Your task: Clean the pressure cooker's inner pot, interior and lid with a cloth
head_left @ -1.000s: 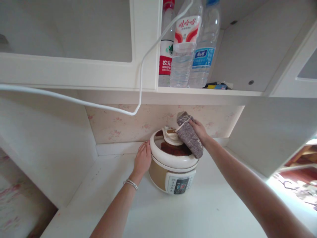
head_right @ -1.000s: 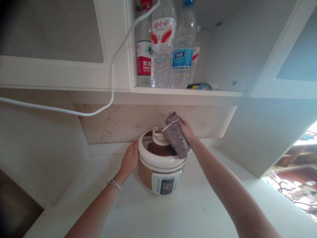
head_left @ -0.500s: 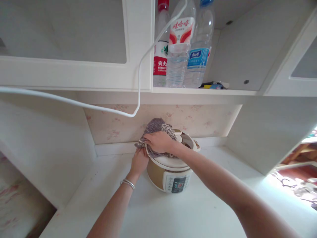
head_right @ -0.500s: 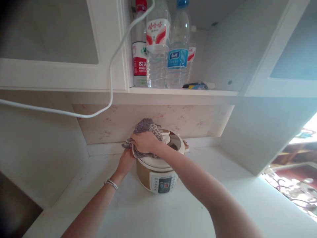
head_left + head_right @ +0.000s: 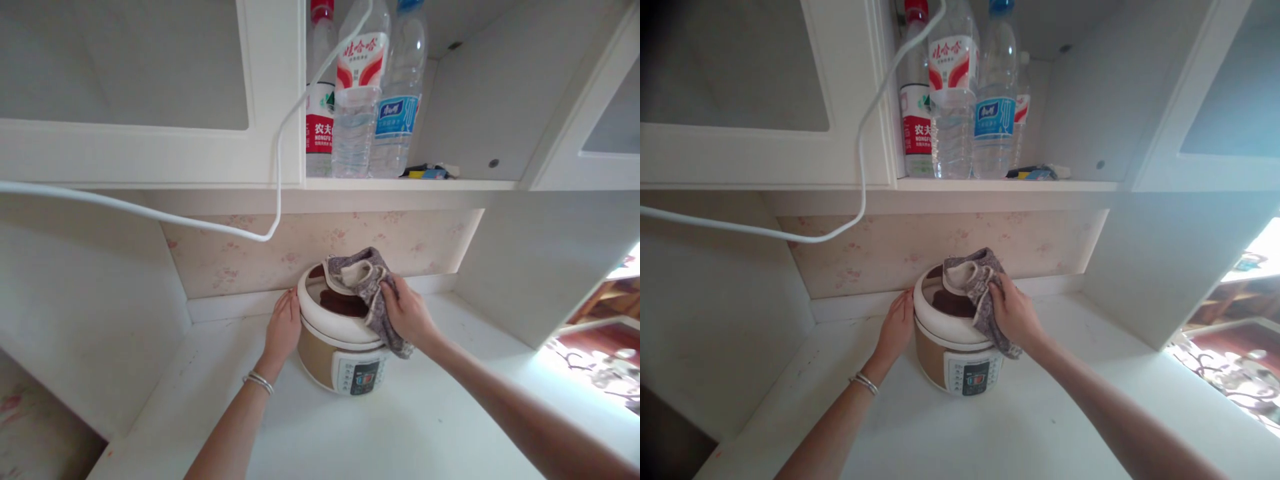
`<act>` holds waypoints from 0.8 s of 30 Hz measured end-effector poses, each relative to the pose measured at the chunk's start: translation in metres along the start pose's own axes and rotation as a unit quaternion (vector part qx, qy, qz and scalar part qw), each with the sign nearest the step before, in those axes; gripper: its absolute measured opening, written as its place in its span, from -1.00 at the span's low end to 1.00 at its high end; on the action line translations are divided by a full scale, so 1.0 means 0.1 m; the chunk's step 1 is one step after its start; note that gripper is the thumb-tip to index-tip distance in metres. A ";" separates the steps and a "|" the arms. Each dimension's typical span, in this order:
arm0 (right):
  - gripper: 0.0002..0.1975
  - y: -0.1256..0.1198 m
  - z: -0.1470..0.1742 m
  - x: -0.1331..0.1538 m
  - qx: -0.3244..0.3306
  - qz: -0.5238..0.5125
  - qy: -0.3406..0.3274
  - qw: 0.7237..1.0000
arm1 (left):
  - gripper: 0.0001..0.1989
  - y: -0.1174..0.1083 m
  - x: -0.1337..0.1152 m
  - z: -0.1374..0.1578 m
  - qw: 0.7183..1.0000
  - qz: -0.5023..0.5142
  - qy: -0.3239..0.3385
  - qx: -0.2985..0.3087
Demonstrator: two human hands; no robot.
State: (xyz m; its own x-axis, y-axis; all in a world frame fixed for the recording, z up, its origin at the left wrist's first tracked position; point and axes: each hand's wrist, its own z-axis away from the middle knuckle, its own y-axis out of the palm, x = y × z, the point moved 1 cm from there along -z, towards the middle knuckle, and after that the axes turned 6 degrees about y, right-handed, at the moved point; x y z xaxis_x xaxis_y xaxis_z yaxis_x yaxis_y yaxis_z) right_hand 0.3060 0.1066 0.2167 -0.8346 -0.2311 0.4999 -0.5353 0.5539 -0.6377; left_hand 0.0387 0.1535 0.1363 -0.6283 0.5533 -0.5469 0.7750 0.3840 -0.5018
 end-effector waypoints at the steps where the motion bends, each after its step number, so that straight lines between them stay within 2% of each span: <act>1: -0.62 0.01 -0.04 -0.09 -0.016 -0.001 0.030 0.999 | -0.52 0.00 0.00 0.00 1.000 0.001 0.001 -0.002; 6: -0.56 -0.04 -0.31 -0.43 -0.129 -0.046 0.149 0.979 | -0.51 -0.02 -0.01 0.00 1.000 -0.001 0.001 -0.005; 10: -0.52 -0.21 -0.52 -0.59 -0.257 -0.150 0.226 0.928 | -0.51 -0.04 -0.02 -0.01 1.000 -0.007 0.003 0.005; 11: -0.51 -0.24 -0.54 -0.60 -0.254 -0.177 0.233 0.922 | -0.51 -0.04 -0.03 -0.01 1.000 -0.008 0.003 0.005; 12: -0.50 -0.25 -0.54 -0.59 -0.223 -0.205 0.229 0.925 | -0.51 -0.04 -0.03 -0.01 1.000 -0.008 0.001 0.004; 13: -0.49 -0.24 -0.53 -0.56 -0.165 -0.228 0.212 0.936 | -0.51 -0.04 -0.03 -0.01 1.000 -0.007 0.000 0.001; 15: -0.46 -0.18 -0.42 -0.45 -0.001 -0.234 0.140 0.962 | -0.52 -0.04 -0.03 0.00 1.000 -0.004 -0.003 -0.008; 17: -0.38 -0.12 -0.26 -0.31 0.121 -0.151 0.032 0.981 | -0.53 -0.03 -0.03 0.00 1.000 -0.001 -0.004 -0.016; 18: -0.33 -0.10 -0.17 -0.24 0.145 -0.091 -0.023 0.985 | -0.53 -0.02 -0.03 0.00 1.000 0.000 -0.004 -0.018; 20: -0.26 -0.09 -0.01 -0.10 0.144 0.005 -0.119 0.982 | -0.53 -0.01 -0.03 0.00 1.000 -0.002 -0.004 -0.018; 24: -0.41 -0.12 0.19 0.22 0.157 0.071 -0.284 0.943 | -0.56 0.00 0.00 0.00 0.999 -0.032 0.025 -0.009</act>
State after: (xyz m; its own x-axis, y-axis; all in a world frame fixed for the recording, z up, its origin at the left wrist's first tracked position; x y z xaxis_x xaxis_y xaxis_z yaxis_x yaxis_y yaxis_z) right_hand 0.2917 0.0800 0.2236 -0.7884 -0.6124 0.0590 -0.3501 0.3678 -0.8615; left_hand 0.0382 0.1539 0.1364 -0.6734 0.5633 -0.4788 0.7342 0.4339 -0.5222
